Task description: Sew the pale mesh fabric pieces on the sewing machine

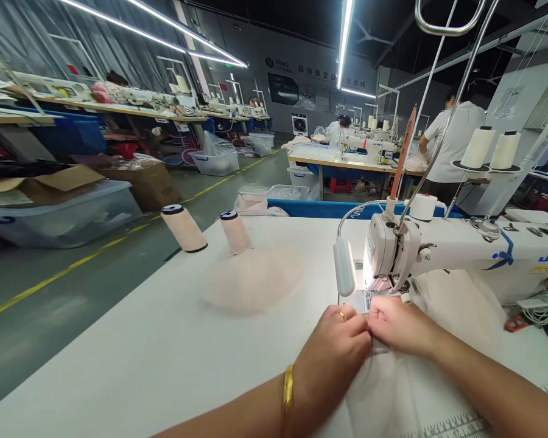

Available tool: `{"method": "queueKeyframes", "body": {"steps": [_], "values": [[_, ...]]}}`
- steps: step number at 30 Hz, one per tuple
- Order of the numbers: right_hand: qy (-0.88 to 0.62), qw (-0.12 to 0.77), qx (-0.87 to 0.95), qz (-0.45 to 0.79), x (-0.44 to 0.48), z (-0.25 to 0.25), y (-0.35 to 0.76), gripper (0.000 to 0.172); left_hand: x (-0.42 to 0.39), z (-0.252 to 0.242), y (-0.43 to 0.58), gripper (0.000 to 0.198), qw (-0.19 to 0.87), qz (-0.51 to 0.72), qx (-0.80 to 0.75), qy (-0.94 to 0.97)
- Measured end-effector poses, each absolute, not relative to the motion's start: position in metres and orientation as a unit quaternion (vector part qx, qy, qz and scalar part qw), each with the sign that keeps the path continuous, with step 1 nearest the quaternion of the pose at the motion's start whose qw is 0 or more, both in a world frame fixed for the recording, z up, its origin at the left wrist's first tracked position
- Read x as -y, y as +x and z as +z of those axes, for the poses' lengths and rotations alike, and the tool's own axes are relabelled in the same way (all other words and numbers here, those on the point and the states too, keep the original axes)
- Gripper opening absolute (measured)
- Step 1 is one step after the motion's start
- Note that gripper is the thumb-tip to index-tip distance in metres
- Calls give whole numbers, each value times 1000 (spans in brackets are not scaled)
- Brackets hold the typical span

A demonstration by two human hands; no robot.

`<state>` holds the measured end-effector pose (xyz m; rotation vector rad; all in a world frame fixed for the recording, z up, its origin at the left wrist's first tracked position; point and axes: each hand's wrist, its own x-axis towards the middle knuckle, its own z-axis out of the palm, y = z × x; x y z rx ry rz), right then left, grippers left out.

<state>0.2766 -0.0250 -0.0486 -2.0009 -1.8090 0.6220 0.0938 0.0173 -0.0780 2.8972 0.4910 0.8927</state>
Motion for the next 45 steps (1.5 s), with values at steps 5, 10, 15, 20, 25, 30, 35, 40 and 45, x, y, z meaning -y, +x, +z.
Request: {"method": "queueKeyframes", "body": {"steps": [5,10,15,20,25,30,35,40,45], "values": [[-702,169,688,79,43,-57,280,18,-21,-85,93,27,46,318,-152,935],[-542,247,800,-80,58,-74,282,23,-23,-83,95,24,45,307,-170,935],[-537,255,803,-30,51,-82,288,29,-21,-80,95,11,42,279,-203,938],[-544,253,800,3,44,-79,293,29,-19,-76,96,10,54,247,-224,941],[-560,251,790,-3,42,-80,295,31,-21,-77,98,10,61,229,-243,941],[-579,237,780,-5,40,-80,296,31,-22,-79,102,11,54,226,-248,940],[-581,239,778,-19,40,-83,298,33,-22,-78,102,12,48,227,-254,939],[-577,232,783,-36,37,-92,303,34,-21,-77,102,11,46,229,-264,936],[-565,242,788,-45,38,-90,304,30,-25,-79,102,14,46,237,-257,936]]}}
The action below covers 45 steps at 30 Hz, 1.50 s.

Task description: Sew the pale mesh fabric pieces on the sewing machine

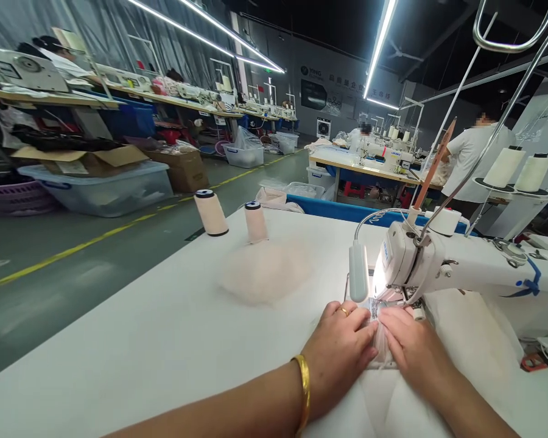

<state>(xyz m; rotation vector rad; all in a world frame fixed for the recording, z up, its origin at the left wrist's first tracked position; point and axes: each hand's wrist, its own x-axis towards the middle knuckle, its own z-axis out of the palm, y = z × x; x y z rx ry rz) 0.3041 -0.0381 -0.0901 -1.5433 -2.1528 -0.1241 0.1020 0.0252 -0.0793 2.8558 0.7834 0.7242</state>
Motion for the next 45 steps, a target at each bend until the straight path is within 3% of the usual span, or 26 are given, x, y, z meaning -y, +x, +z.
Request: {"method": "queueKeyframes", "body": {"steps": [4,7,10,13,16,19,23,36,45], "values": [[-536,222,815,7,55,-72,300,7,-32,-80,98,8,89,253,-215,939],[-523,192,829,55,67,-60,297,27,-37,-78,95,23,120,252,-190,941],[-524,188,828,57,66,-61,300,9,-41,-74,93,34,140,233,-190,943],[-522,226,819,77,60,-70,307,17,-44,-71,93,44,140,218,-196,946],[-510,251,818,88,57,-73,309,19,-47,-73,94,35,136,238,-181,945],[-504,223,830,89,61,-66,304,17,-46,-77,93,21,129,268,-143,944],[-505,183,840,81,69,-55,297,15,-42,-80,90,25,105,289,-118,944],[-516,180,834,75,66,-59,299,2,-46,-80,91,18,71,284,-126,948],[-527,181,827,69,64,-63,300,18,-49,-80,91,21,79,291,-110,947]]}}
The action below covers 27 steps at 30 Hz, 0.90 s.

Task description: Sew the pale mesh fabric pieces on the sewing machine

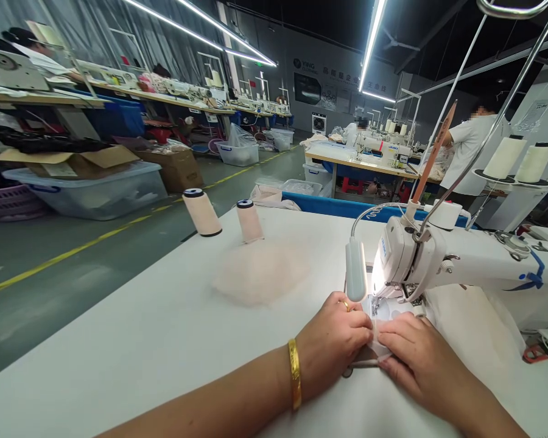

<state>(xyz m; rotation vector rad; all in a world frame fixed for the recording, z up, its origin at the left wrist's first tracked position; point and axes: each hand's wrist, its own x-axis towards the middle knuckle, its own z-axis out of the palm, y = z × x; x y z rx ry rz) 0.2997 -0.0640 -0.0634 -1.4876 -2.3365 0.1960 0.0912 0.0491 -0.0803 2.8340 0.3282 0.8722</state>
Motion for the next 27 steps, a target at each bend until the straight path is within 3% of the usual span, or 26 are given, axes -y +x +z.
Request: {"method": "queueKeyframes", "body": {"steps": [27], "values": [[-541,175,822,36,59,-67,296,11,-53,-79,92,22,65,279,-119,951]]}}
